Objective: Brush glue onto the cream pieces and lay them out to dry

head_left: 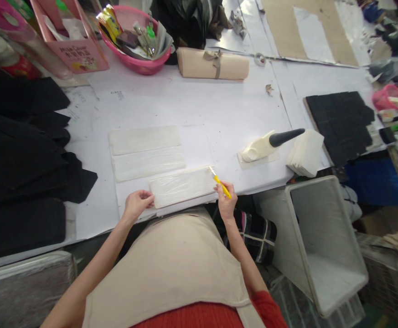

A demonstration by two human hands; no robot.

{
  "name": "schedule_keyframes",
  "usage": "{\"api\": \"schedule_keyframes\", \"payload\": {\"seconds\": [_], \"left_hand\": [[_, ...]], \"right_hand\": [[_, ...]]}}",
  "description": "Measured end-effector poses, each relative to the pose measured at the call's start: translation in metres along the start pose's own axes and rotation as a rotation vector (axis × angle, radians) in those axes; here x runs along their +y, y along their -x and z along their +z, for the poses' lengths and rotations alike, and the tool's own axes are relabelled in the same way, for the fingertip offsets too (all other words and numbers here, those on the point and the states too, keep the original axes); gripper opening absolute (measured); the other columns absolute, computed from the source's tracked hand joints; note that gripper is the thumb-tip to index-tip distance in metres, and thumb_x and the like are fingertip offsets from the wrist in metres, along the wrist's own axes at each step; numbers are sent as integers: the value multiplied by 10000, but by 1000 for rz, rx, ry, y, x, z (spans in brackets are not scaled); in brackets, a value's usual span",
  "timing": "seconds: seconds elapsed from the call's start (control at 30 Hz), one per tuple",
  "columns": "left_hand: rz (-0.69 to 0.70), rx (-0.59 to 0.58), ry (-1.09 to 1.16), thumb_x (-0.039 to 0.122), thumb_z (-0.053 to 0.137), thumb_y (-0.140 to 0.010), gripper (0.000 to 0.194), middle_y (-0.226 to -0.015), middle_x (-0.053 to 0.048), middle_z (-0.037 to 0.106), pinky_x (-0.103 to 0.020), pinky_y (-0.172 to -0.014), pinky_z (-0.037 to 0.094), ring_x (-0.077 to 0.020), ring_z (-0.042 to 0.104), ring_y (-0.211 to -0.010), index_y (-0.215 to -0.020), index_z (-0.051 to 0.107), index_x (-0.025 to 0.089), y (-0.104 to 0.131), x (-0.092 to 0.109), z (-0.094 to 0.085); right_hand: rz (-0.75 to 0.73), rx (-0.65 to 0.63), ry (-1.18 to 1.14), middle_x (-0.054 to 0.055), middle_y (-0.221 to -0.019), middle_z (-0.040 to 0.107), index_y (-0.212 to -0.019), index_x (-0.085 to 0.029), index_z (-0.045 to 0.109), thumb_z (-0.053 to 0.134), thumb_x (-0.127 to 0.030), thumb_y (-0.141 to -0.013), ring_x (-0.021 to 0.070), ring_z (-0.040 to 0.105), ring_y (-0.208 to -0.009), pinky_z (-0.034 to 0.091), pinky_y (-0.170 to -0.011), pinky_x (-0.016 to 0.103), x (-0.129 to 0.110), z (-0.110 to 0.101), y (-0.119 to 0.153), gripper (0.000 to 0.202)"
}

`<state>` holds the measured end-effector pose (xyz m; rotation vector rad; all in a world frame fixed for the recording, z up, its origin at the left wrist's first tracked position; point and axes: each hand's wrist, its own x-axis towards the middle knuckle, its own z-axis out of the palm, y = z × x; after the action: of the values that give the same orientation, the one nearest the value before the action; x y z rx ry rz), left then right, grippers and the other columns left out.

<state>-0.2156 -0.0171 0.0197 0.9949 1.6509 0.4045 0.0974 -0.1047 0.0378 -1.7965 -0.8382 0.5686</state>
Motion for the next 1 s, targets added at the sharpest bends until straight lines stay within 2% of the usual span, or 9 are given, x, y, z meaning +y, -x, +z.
{"api": "schedule_keyframes", "payload": {"seconds": [0.07, 0.23, 0.43, 0.57, 0.6, 0.7, 0.87, 0.93, 1.0], "left_hand": [[1, -1, 8, 394, 746, -534, 312, -552, -41, 672, -275, -505, 547, -196, 668, -524, -683, 639, 141, 0, 0, 0], [9, -9, 24, 388, 747, -535, 311, -551, -38, 668, -272, -504, 543, -190, 665, -526, -681, 636, 137, 2, 1, 0], [14, -15, 43, 376, 750, -525, 303, -546, -33, 661, -271, -496, 536, -186, 658, -517, -669, 629, 139, 4, 4, -1], [23, -28, 62, 370, 749, -523, 294, -537, -20, 648, -267, -501, 538, -176, 651, -514, -661, 627, 141, 5, 4, -2], [31, -28, 61, 372, 749, -526, 295, -538, -17, 647, -266, -502, 539, -173, 651, -516, -663, 628, 141, 5, 5, -2], [51, -24, 49, 378, 752, -532, 299, -543, -16, 647, -268, -509, 543, -174, 654, -525, -671, 632, 142, 6, 6, -3], [61, -33, 35, 390, 748, -530, 303, -549, -17, 649, -283, -525, 552, -185, 661, -535, -667, 629, 147, 4, 5, -5], [74, -31, 27, 398, 739, -541, 298, -553, -15, 649, -287, -528, 550, -188, 662, -538, -669, 627, 153, 3, 3, -5], [94, -27, 0, 402, 722, -564, 281, -555, -15, 651, -290, -531, 544, -192, 662, -541, -675, 625, 162, 3, 0, -5]], "right_hand": [[-3, -32, 1, 40, -897, 704, -1037, -192, 628, 554, -425, -918, 169, 710, -727, 551, -695, 290, 1, 7, -2, 272], [-12, 176, 158, 57, -894, 711, -1042, -183, 638, 505, -425, -943, 178, 701, -735, 544, -725, 310, 4, -8, -7, 294], [-53, -91, 181, 74, -910, 713, -1017, -183, 657, 538, -427, -924, 194, 706, -758, 551, -716, 303, 4, -26, 27, 287], [-44, 152, 284, 89, -913, 708, -1011, -166, 657, 552, -416, -919, 213, 703, -786, 548, -748, 329, 4, -31, 32, 286], [-55, 164, 291, 91, -926, 708, -1020, -167, 656, 558, -407, -919, 216, 704, -803, 547, -759, 331, 1, -32, 32, 279], [-78, -3, 190, 74, -921, 710, -1032, -184, 652, 569, -378, -921, 203, 709, -796, 553, -759, 314, -15, -22, 41, 238], [-57, -373, 24, 47, -875, 721, -1014, -207, 659, 568, -356, -922, 178, 719, -723, 563, -690, 275, -35, 15, 69, 197], [-44, -369, 62, 51, -887, 724, -1004, -206, 665, 563, -369, -922, 180, 721, -726, 563, -684, 275, -30, 17, 72, 209], [-7, -224, 127, 56, -888, 722, -1010, -199, 663, 546, -395, -929, 185, 720, -721, 562, -681, 283, -21, 5, 68, 242]]}}
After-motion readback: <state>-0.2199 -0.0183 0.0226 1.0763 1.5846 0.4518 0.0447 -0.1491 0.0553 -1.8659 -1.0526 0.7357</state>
